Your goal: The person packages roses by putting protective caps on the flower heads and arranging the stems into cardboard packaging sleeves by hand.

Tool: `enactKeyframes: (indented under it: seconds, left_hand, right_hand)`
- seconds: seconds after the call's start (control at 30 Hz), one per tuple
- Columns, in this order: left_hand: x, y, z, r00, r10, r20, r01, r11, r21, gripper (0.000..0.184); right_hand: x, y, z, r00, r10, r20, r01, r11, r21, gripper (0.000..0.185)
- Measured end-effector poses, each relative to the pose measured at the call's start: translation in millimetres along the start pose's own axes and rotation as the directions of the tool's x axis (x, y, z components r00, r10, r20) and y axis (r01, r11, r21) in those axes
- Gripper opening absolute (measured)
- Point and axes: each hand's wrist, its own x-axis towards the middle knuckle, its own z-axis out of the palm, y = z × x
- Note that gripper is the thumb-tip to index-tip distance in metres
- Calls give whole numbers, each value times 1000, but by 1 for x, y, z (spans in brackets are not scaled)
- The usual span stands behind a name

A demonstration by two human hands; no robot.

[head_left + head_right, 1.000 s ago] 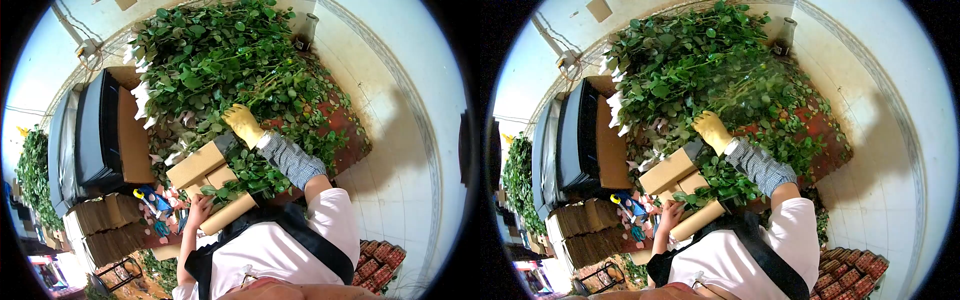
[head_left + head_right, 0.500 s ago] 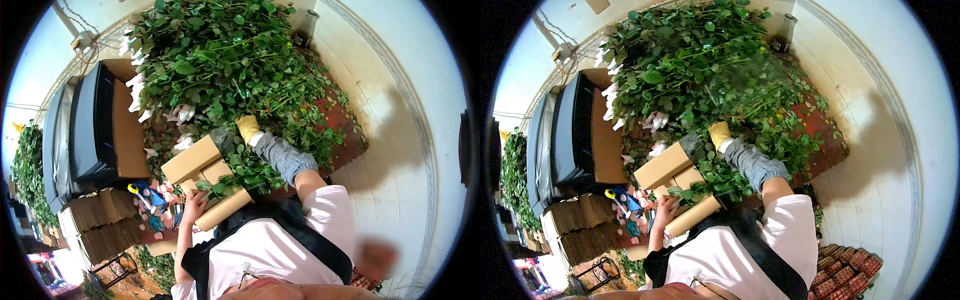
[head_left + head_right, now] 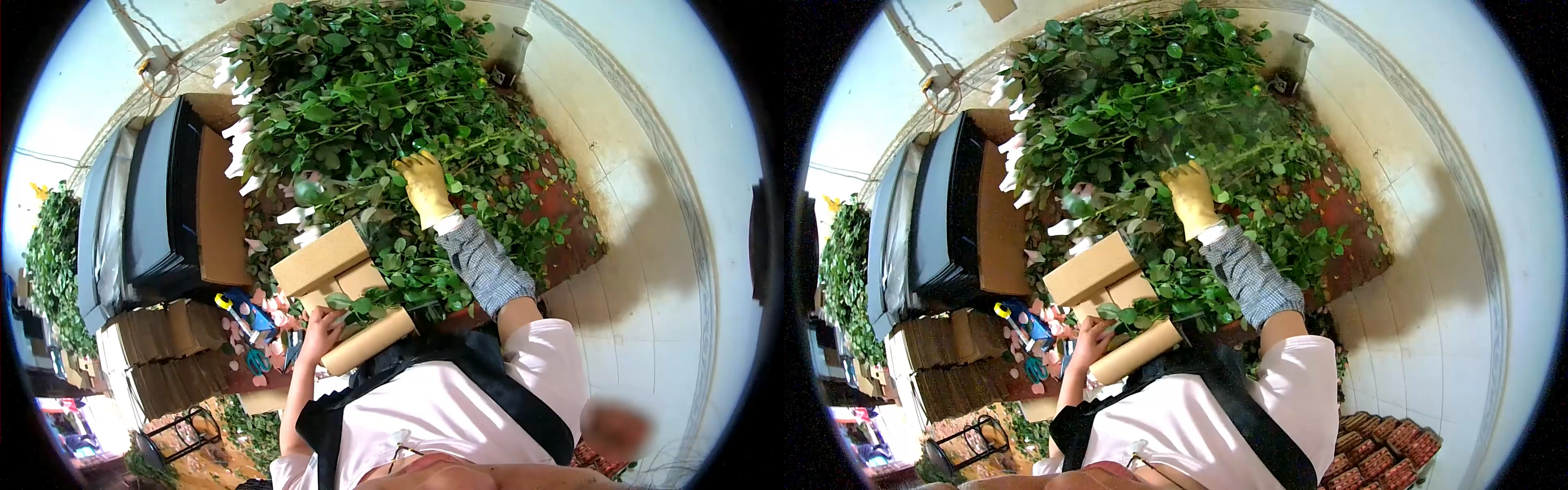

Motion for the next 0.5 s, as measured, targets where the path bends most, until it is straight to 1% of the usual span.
enactKeyframes:
  seconds: [0.03,0.07,0.1,0.13,0.17,0.23,0.27,0.3,0.37,0.4,0.43,0.47,0.5]
  left_hand:
    - [0,2,0,1000,10,6,-10,1000,15,35]
    - [0,4,-1,1000,-8,-1,8,1000,-10,35]
    - [0,7,-2,1000,-10,-5,10,1000,-10,35]
    - [0,9,-3,1000,1,-6,-1,1000,-4,35]
    - [0,10,-4,1000,11,-9,-11,1000,4,35]
    - [0,9,-5,1000,22,-3,-22,999,29,34]
    - [0,9,-5,998,56,-14,-55,996,75,34]
    - [-1,14,-5,999,49,-24,-47,996,74,34]
    - [0,19,-10,1000,13,-13,-13,1000,24,34]
    - [0,19,-10,1000,3,-6,-3,1000,-1,34]
    - [-1,16,-7,1000,2,-12,-2,1000,-2,34]
    - [-2,13,-4,1000,-17,-8,17,1000,-3,35]
    - [-1,10,-3,999,-34,-2,34,999,-3,35]
  right_hand:
    - [-2,3,9,1000,17,11,-16,1000,-23,26]
    - [-9,5,25,1000,13,10,-12,1000,-21,26]
    - [-23,11,57,963,11,270,11,997,-78,34]
    - [-36,17,86,860,22,510,50,991,-127,42]
    - [-41,19,100,699,45,713,103,981,-164,52]
    - [-38,12,86,596,67,800,-24,998,-66,57]
    - [-29,12,82,554,77,829,-30,997,-72,57]
    - [-26,28,100,533,15,846,22,999,-31,61]
    - [23,3,28,307,132,943,-19,991,-132,56]
    - [35,3,25,369,95,925,-71,995,-73,57]
    - [48,6,2,493,-87,866,-123,978,168,58]
    - [61,2,-18,689,-235,686,-155,876,456,58]
    - [76,-11,-44,867,-239,437,-139,726,673,53]
